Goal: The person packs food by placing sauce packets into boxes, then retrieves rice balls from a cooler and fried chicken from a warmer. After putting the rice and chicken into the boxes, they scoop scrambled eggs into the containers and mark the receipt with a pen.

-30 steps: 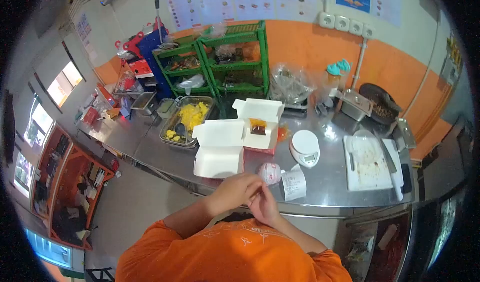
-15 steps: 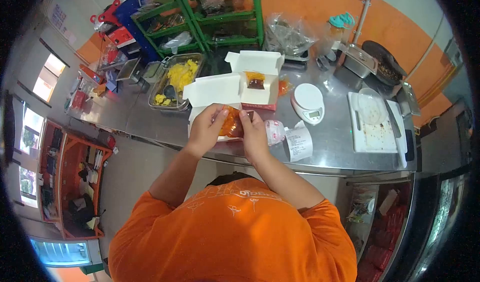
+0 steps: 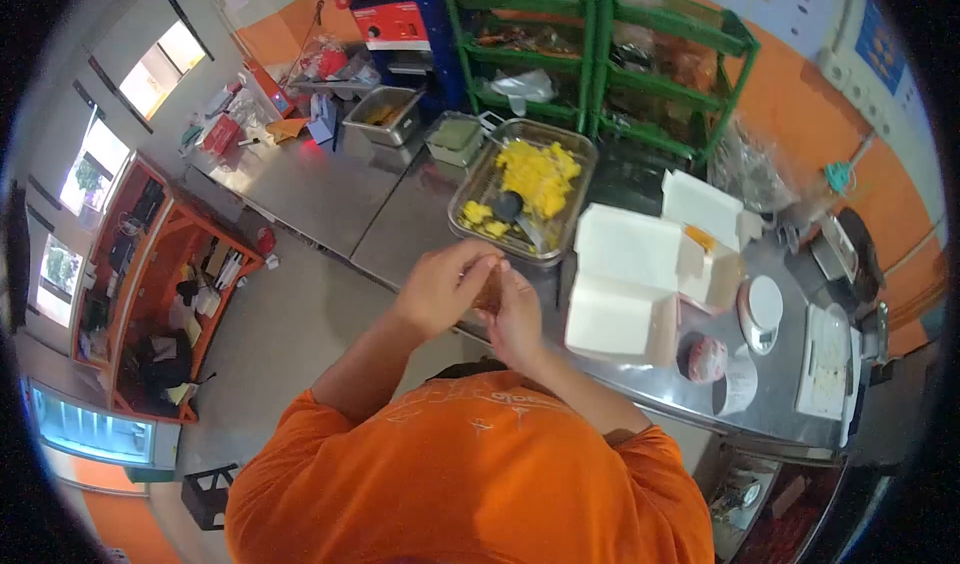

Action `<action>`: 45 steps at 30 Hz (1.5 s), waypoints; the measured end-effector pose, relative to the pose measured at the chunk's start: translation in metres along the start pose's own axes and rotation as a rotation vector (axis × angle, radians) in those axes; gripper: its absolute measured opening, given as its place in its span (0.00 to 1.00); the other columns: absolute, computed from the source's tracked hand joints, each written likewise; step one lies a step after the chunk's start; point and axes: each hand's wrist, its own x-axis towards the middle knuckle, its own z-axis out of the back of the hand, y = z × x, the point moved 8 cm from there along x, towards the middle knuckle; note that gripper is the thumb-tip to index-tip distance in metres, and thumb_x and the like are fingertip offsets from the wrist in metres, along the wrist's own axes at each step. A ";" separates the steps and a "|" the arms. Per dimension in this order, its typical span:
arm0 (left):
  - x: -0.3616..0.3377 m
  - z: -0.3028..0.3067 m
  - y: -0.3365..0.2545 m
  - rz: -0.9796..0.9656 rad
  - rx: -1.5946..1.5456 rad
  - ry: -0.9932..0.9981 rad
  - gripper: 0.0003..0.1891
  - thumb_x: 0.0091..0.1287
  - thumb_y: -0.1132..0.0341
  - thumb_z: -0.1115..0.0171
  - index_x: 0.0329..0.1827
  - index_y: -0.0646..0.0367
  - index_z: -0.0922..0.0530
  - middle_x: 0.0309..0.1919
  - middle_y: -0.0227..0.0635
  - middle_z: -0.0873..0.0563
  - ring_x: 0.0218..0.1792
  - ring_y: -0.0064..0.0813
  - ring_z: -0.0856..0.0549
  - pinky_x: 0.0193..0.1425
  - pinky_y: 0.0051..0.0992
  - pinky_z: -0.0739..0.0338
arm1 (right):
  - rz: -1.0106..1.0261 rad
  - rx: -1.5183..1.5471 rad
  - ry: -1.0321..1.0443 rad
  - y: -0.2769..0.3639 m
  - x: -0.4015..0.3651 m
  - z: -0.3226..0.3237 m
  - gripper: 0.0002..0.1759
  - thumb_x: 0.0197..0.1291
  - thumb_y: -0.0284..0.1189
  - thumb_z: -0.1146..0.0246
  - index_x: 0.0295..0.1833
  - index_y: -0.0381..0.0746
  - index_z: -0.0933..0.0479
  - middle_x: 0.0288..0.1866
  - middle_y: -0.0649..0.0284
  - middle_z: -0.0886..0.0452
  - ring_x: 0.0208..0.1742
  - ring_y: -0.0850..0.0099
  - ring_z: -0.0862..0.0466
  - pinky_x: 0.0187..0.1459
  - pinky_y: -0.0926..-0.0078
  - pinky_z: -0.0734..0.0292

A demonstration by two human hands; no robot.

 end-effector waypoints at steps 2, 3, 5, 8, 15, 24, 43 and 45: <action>0.004 0.047 0.025 0.055 -0.025 -0.047 0.11 0.65 0.64 0.47 0.44 0.61 0.23 0.35 0.44 0.18 0.37 0.41 0.18 0.41 0.30 0.25 | -0.062 0.096 -0.062 -0.019 0.024 -0.044 0.14 0.69 0.39 0.55 0.48 0.43 0.30 0.37 0.69 0.23 0.33 0.80 0.25 0.31 0.82 0.29; 0.007 0.067 0.035 0.037 -0.012 -0.051 0.11 0.65 0.64 0.47 0.44 0.61 0.24 0.35 0.44 0.18 0.37 0.40 0.17 0.40 0.29 0.25 | -0.089 0.147 -0.093 -0.028 0.036 -0.061 0.13 0.69 0.39 0.55 0.48 0.43 0.30 0.37 0.69 0.23 0.32 0.80 0.24 0.31 0.82 0.29; 0.016 0.099 0.051 0.004 0.015 -0.052 0.11 0.65 0.64 0.47 0.44 0.61 0.24 0.34 0.43 0.18 0.36 0.39 0.17 0.40 0.29 0.25 | -0.041 0.130 0.018 -0.038 0.062 -0.084 0.11 0.68 0.35 0.53 0.50 0.42 0.31 0.39 0.66 0.22 0.33 0.78 0.24 0.33 0.80 0.30; 0.029 0.121 0.075 -0.040 0.096 -0.040 0.11 0.65 0.65 0.47 0.43 0.62 0.23 0.34 0.44 0.18 0.35 0.41 0.18 0.39 0.29 0.25 | 0.106 0.051 0.082 -0.047 0.092 -0.093 0.10 0.67 0.30 0.52 0.51 0.40 0.32 0.41 0.64 0.23 0.34 0.76 0.23 0.34 0.79 0.31; 0.070 0.149 0.102 -0.278 0.225 0.117 0.11 0.64 0.63 0.48 0.42 0.59 0.22 0.35 0.42 0.18 0.38 0.41 0.19 0.43 0.31 0.26 | -0.026 -0.464 0.069 -0.051 0.134 -0.079 0.12 0.64 0.33 0.46 0.50 0.41 0.31 0.40 0.67 0.24 0.38 0.78 0.25 0.40 0.81 0.30; 0.152 0.101 0.177 -0.199 0.379 0.443 0.10 0.63 0.61 0.48 0.44 0.50 0.22 0.41 0.31 0.21 0.45 0.35 0.22 0.48 0.34 0.28 | 0.180 -1.809 0.004 0.241 0.198 -0.098 0.18 0.56 0.39 0.40 0.48 0.40 0.25 0.40 0.56 0.20 0.44 0.63 0.20 0.46 0.68 0.27; 0.052 0.145 0.258 0.130 0.505 0.004 0.16 0.53 0.65 0.36 0.47 0.48 0.24 0.45 0.30 0.22 0.48 0.36 0.23 0.51 0.39 0.34 | 0.104 -2.486 -0.160 0.386 0.423 -0.085 0.15 0.53 0.36 0.43 0.42 0.40 0.21 0.35 0.56 0.19 0.39 0.63 0.19 0.41 0.66 0.26; 0.049 0.152 0.248 0.121 0.462 -0.063 0.15 0.54 0.66 0.36 0.45 0.49 0.23 0.43 0.30 0.21 0.48 0.36 0.23 0.51 0.39 0.34 | 0.287 -2.115 -0.233 0.414 0.404 -0.107 0.12 0.56 0.31 0.44 0.41 0.36 0.22 0.31 0.56 0.19 0.35 0.65 0.19 0.38 0.69 0.26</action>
